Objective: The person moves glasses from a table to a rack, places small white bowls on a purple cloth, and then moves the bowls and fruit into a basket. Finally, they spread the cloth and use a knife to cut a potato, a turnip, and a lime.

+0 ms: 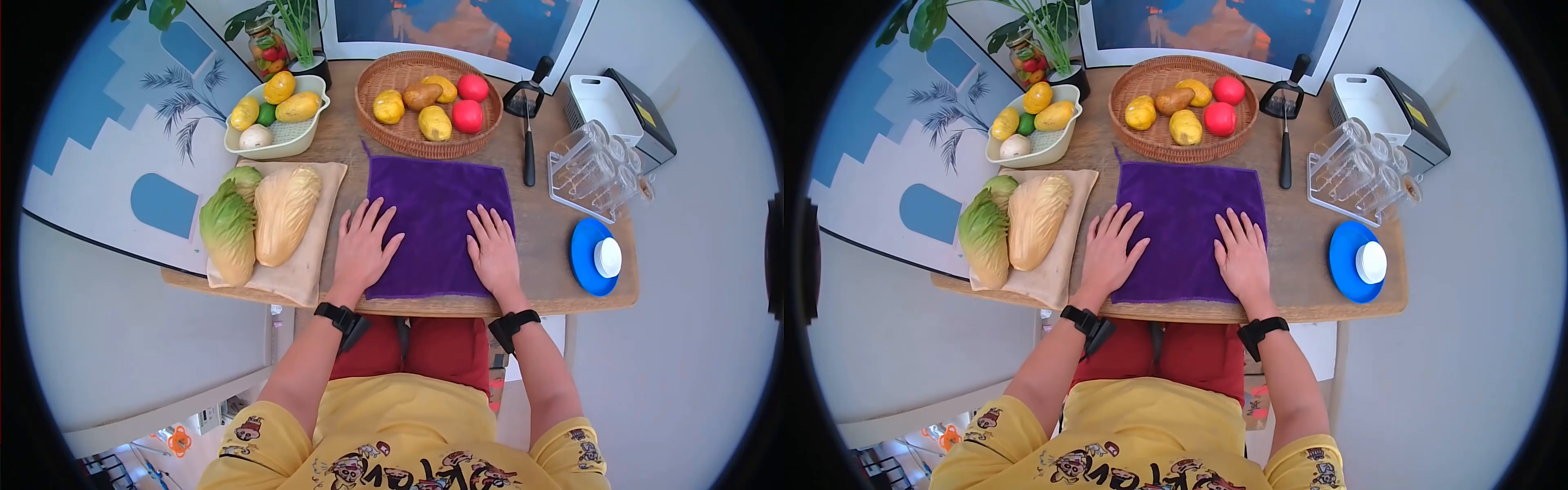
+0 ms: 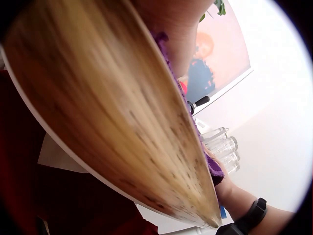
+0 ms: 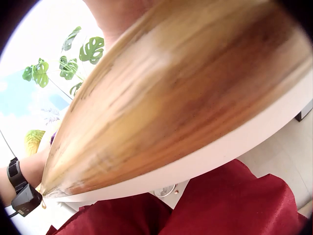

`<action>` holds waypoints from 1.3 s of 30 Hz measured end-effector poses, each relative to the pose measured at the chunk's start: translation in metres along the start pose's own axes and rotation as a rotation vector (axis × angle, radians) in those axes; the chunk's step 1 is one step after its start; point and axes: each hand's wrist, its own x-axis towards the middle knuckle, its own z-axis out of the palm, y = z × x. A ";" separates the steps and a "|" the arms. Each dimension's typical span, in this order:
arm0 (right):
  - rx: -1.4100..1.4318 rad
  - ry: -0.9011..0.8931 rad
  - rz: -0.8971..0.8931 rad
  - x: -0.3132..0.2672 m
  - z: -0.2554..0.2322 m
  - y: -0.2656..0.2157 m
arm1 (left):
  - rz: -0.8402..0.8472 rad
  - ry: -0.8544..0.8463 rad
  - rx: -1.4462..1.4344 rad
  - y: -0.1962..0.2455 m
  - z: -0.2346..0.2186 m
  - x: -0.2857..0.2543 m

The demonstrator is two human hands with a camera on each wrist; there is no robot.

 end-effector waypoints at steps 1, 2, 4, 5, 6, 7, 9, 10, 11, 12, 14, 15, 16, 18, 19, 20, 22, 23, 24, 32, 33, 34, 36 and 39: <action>-0.009 -0.002 -0.004 0.001 -0.001 0.000 | -0.003 -0.001 0.003 0.000 0.000 0.000; -0.018 -0.004 -0.010 0.000 -0.001 0.000 | -0.006 0.002 -0.005 0.001 0.000 0.000; -0.030 -0.002 -0.021 0.001 -0.001 0.000 | 0.004 0.002 -0.014 -0.001 -0.001 -0.001; -0.026 0.011 -0.043 0.001 -0.002 0.001 | 0.001 0.010 -0.016 -0.001 -0.002 -0.001; -0.023 0.025 -0.066 0.006 -0.005 0.002 | 0.006 0.011 -0.018 -0.001 -0.002 -0.001; -0.027 0.028 -0.074 0.014 -0.008 0.006 | 0.012 0.011 -0.020 -0.001 -0.002 -0.001; 0.065 -0.089 -0.062 0.025 -0.017 0.015 | 0.013 0.010 -0.020 -0.002 -0.001 -0.002; 0.071 -0.070 -0.090 0.033 -0.016 0.021 | 0.017 0.001 -0.017 -0.003 -0.001 -0.002; 0.071 -0.066 -0.090 0.039 -0.014 0.023 | 0.022 -0.008 -0.014 -0.003 -0.001 -0.001; 0.089 -0.062 -0.092 0.044 -0.013 0.024 | 0.024 -0.007 -0.013 -0.004 0.000 -0.002; 0.110 -0.057 -0.093 0.047 -0.009 0.027 | 0.042 0.004 -0.046 -0.007 0.001 -0.002; 0.158 -0.018 -0.125 0.046 -0.007 0.028 | 0.041 0.002 -0.045 -0.009 -0.001 -0.002; 0.206 0.022 -0.158 0.045 -0.005 0.029 | 0.053 0.007 -0.091 -0.012 -0.002 -0.001; 0.223 0.023 -0.151 0.040 -0.005 0.031 | 0.063 0.009 -0.137 -0.012 -0.008 0.004; 0.241 0.025 -0.149 0.040 -0.006 0.030 | 0.090 0.068 -0.182 -0.012 -0.014 0.015; 0.246 0.025 -0.153 0.040 -0.007 0.030 | 0.118 0.127 -0.224 -0.013 -0.022 0.027; 0.274 0.013 -0.091 0.041 -0.007 0.028 | 0.122 0.158 -0.265 -0.008 -0.039 0.064; 0.280 0.017 -0.092 0.041 -0.008 0.026 | 0.133 0.192 -0.313 -0.005 -0.044 0.087; 0.281 0.023 -0.082 0.040 -0.008 0.026 | 0.162 0.246 -0.312 -0.003 -0.045 0.110; 0.274 0.065 -0.074 0.039 -0.007 0.026 | 0.060 -0.011 0.009 0.019 0.001 0.234; 0.267 0.074 -0.069 0.039 -0.006 0.027 | 0.070 -0.005 0.006 0.020 0.009 0.237; 0.263 0.076 -0.077 0.039 -0.005 0.027 | 0.057 -0.027 0.017 0.021 0.017 0.238; 0.259 0.071 -0.079 0.039 -0.006 0.027 | 0.009 -0.073 -0.016 0.023 0.029 0.242; 0.258 0.072 -0.081 0.038 -0.005 0.027 | -0.012 -0.062 -0.036 0.024 0.039 0.246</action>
